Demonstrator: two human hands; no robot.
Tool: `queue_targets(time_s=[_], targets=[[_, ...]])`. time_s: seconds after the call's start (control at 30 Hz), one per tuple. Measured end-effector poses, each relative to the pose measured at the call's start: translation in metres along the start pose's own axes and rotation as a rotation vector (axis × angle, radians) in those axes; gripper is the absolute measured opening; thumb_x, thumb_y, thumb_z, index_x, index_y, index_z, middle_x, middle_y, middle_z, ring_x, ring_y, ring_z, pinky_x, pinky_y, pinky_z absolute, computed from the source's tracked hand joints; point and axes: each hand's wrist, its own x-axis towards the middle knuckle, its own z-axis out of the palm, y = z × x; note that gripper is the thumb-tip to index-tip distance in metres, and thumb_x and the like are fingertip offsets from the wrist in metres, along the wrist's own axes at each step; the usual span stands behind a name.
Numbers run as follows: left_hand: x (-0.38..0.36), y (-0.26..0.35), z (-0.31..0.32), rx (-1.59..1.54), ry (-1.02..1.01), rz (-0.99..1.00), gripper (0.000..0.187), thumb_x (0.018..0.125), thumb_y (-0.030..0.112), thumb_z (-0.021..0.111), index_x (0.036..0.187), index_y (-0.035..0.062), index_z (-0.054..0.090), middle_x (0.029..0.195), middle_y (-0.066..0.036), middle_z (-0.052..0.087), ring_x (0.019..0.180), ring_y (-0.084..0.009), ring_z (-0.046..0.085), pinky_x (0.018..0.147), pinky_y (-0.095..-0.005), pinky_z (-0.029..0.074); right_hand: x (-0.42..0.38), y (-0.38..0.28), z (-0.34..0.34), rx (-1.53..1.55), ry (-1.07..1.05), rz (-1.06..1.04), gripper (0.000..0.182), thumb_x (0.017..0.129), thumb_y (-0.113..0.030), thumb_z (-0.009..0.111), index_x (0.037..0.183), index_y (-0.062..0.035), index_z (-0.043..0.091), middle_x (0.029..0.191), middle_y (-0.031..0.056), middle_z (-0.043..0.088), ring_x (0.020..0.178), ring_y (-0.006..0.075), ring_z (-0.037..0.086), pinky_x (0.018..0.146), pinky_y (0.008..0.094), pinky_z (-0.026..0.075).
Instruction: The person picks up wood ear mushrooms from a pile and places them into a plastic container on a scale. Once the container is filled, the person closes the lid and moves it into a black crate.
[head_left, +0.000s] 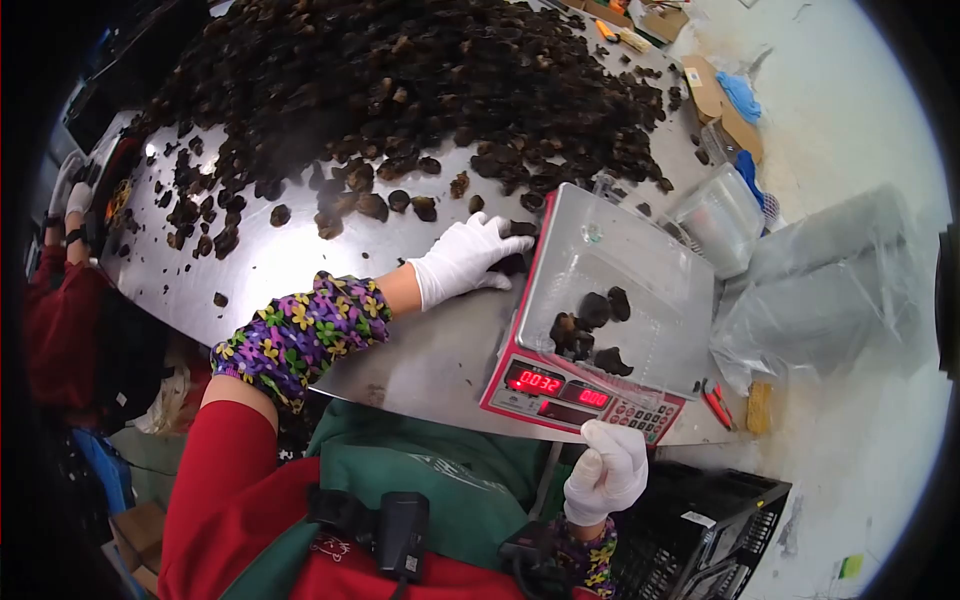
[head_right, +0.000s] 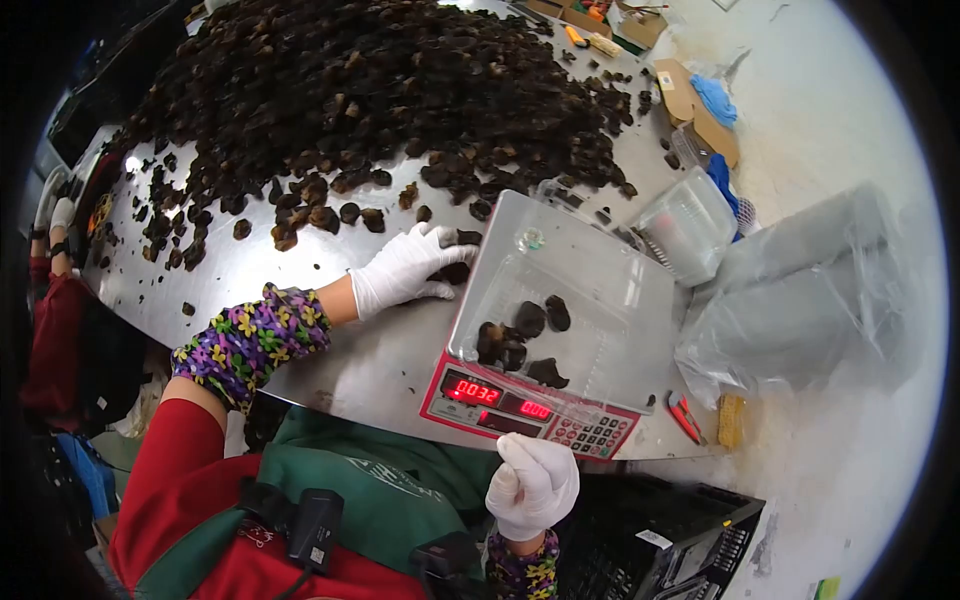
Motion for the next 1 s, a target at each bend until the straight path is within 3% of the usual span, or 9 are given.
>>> queue_targets(time_s=[0.1, 0.2, 0.3, 0.4, 0.57, 0.63, 0.7, 0.87, 1.0], targets=[[0.001, -0.006, 0.016, -0.007, 0.012, 0.121, 0.049, 0.084, 0.028, 0.075, 0.13, 0.0196, 0.061, 0.108, -0.013, 0.057, 0.103, -0.0327, 0.059, 0.083, -0.0442, 0.056, 0.005, 0.001, -0.004, 0.022, 0.032, -0.011, 0.015, 0.097, -0.019, 0.064, 0.105, -0.0087, 0.07, 0.09, 0.0065, 0.071, 0.07, 0.0228, 0.065, 0.06, 0.0325, 0.051], [-0.003, -0.019, 0.008, -0.111, 0.053, 0.01, 0.04, 0.085, 0.023, 0.076, 0.122, 0.0149, 0.066, 0.103, -0.011, 0.059, 0.095, -0.0303, 0.062, 0.083, -0.0415, 0.054, 0.003, 0.002, -0.009, -0.003, 0.062, -0.01, 0.016, 0.097, -0.02, 0.064, 0.102, -0.0076, 0.071, 0.089, 0.0073, 0.071, 0.071, 0.0234, 0.066, 0.061, 0.0331, 0.052], [0.001, 0.002, -0.036, -0.375, 0.549, 0.037, 0.034, 0.084, 0.013, 0.077, 0.117, 0.0121, 0.069, 0.102, -0.011, 0.063, 0.093, -0.0305, 0.062, 0.084, -0.0384, 0.052, -0.004, 0.006, -0.013, -0.026, 0.064, 0.025, 0.017, 0.098, -0.02, 0.063, 0.1, -0.0065, 0.072, 0.089, 0.0084, 0.071, 0.073, 0.0245, 0.066, 0.063, 0.0335, 0.053], [0.007, 0.066, -0.085, -0.446, 0.527, 0.06, 0.036, 0.084, 0.01, 0.076, 0.119, 0.013, 0.068, 0.104, -0.011, 0.063, 0.094, -0.0304, 0.062, 0.085, -0.0386, 0.053, -0.006, 0.011, -0.011, -0.065, 0.074, 0.019, 0.018, 0.098, -0.02, 0.062, 0.101, -0.0051, 0.071, 0.09, 0.0096, 0.07, 0.073, 0.0247, 0.066, 0.063, 0.0331, 0.053], [0.027, 0.126, -0.055, -0.401, 0.429, 0.305, 0.05, 0.082, 0.023, 0.078, 0.128, 0.0188, 0.061, 0.116, -0.012, 0.059, 0.099, -0.0329, 0.06, 0.088, -0.0397, 0.052, 0.002, 0.005, -0.009, -0.079, 0.081, -0.007, 0.02, 0.1, -0.021, 0.06, 0.104, -0.0044, 0.07, 0.09, 0.011, 0.068, 0.073, 0.0243, 0.064, 0.061, 0.0323, 0.05], [0.017, 0.137, -0.058, -0.292, 0.51, 0.309, 0.055, 0.081, 0.032, 0.079, 0.131, 0.0197, 0.061, 0.126, -0.013, 0.057, 0.123, -0.036, 0.053, 0.098, -0.0468, 0.048, 0.002, 0.005, -0.013, -0.103, 0.072, -0.018, 0.02, 0.101, -0.021, 0.059, 0.103, -0.0034, 0.069, 0.089, 0.0112, 0.068, 0.073, 0.0243, 0.064, 0.061, 0.0328, 0.05], [0.0, 0.128, -0.065, -0.309, 0.575, 0.333, 0.057, 0.079, 0.033, 0.08, 0.131, 0.0188, 0.061, 0.131, -0.014, 0.056, 0.129, -0.0384, 0.05, 0.101, -0.0494, 0.046, -0.003, 0.009, -0.018, -0.133, 0.067, -0.017, 0.021, 0.101, -0.02, 0.058, 0.102, -0.0029, 0.069, 0.089, 0.0114, 0.068, 0.074, 0.0246, 0.064, 0.062, 0.033, 0.05], [-0.062, 0.052, -0.024, 0.036, 0.49, -0.177, 0.06, 0.083, 0.043, 0.076, 0.133, 0.0149, 0.059, 0.138, -0.018, 0.052, 0.132, -0.0431, 0.047, 0.105, -0.0512, 0.042, -0.015, 0.013, -0.026, -0.16, 0.089, 0.058, 0.022, 0.102, -0.02, 0.058, 0.102, -0.0016, 0.07, 0.089, 0.0122, 0.068, 0.075, 0.0267, 0.064, 0.066, 0.0344, 0.051], [-0.092, 0.015, -0.004, 0.062, 0.211, -0.193, 0.046, 0.089, 0.035, 0.071, 0.128, 0.014, 0.061, 0.126, -0.017, 0.057, 0.115, -0.038, 0.056, 0.093, -0.0462, 0.049, -0.01, 0.012, -0.014, -0.116, 0.049, 0.014, 0.023, 0.102, -0.021, 0.058, 0.103, -0.0014, 0.069, 0.088, 0.0121, 0.067, 0.074, 0.026, 0.063, 0.065, 0.0346, 0.051]])
